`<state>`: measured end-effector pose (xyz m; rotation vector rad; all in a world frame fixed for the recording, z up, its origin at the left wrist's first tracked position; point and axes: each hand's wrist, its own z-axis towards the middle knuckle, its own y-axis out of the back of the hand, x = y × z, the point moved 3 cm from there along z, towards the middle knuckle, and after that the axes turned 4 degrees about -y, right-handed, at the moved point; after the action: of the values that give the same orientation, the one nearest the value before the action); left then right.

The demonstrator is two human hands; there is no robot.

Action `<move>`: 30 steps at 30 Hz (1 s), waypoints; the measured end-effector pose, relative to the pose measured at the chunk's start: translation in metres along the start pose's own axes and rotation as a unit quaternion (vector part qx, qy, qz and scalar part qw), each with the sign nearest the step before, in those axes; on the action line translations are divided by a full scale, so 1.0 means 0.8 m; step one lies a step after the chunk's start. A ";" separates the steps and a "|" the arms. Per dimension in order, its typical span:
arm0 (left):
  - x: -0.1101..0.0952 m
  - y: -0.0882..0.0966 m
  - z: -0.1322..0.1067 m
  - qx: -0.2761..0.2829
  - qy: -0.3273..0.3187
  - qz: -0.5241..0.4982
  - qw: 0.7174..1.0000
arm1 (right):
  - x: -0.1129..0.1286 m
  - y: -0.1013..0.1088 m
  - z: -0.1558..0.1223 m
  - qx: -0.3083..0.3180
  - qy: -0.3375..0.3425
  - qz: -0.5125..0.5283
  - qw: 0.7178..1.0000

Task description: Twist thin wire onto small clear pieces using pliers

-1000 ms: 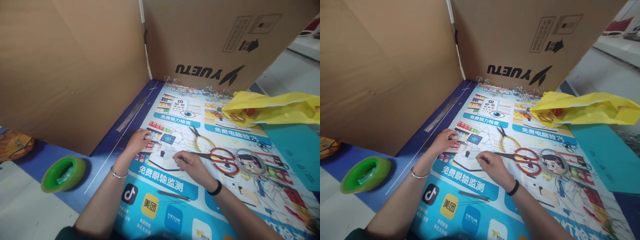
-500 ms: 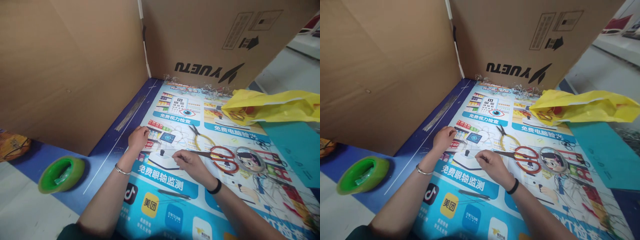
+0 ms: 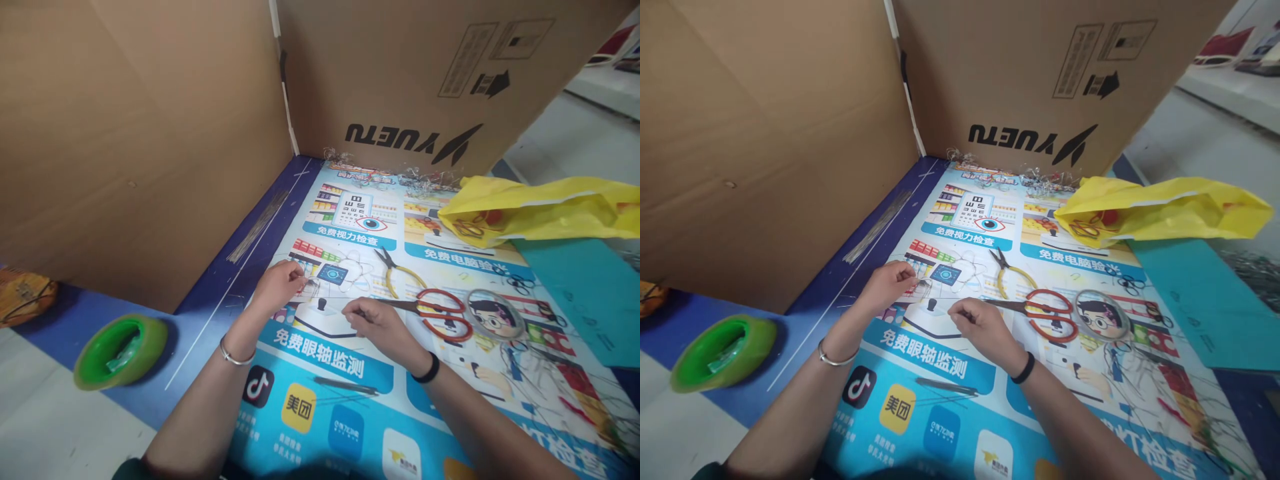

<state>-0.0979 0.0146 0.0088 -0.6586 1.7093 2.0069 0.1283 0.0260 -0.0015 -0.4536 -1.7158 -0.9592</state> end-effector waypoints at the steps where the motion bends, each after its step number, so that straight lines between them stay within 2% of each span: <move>1: -0.002 -0.001 0.000 0.007 -0.003 0.006 1.000 | 0.000 0.000 0.000 -0.001 0.000 -0.001 1.000; 14: -0.019 -0.019 0.003 -0.004 0.022 0.103 0.994 | -0.002 -0.002 0.001 0.003 0.015 -0.013 1.000; 24: -0.021 -0.022 0.005 -0.013 0.062 0.151 0.987 | -0.002 -0.002 0.000 -0.002 0.014 -0.021 1.000; 30: -0.019 -0.019 0.003 -0.031 0.054 0.168 0.984 | -0.001 -0.002 0.000 0.003 0.014 -0.017 1.000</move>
<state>-0.0769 0.0191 0.0061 -0.5366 1.9359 2.2955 0.1276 0.0253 -0.0026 -0.4073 -1.7060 -0.9801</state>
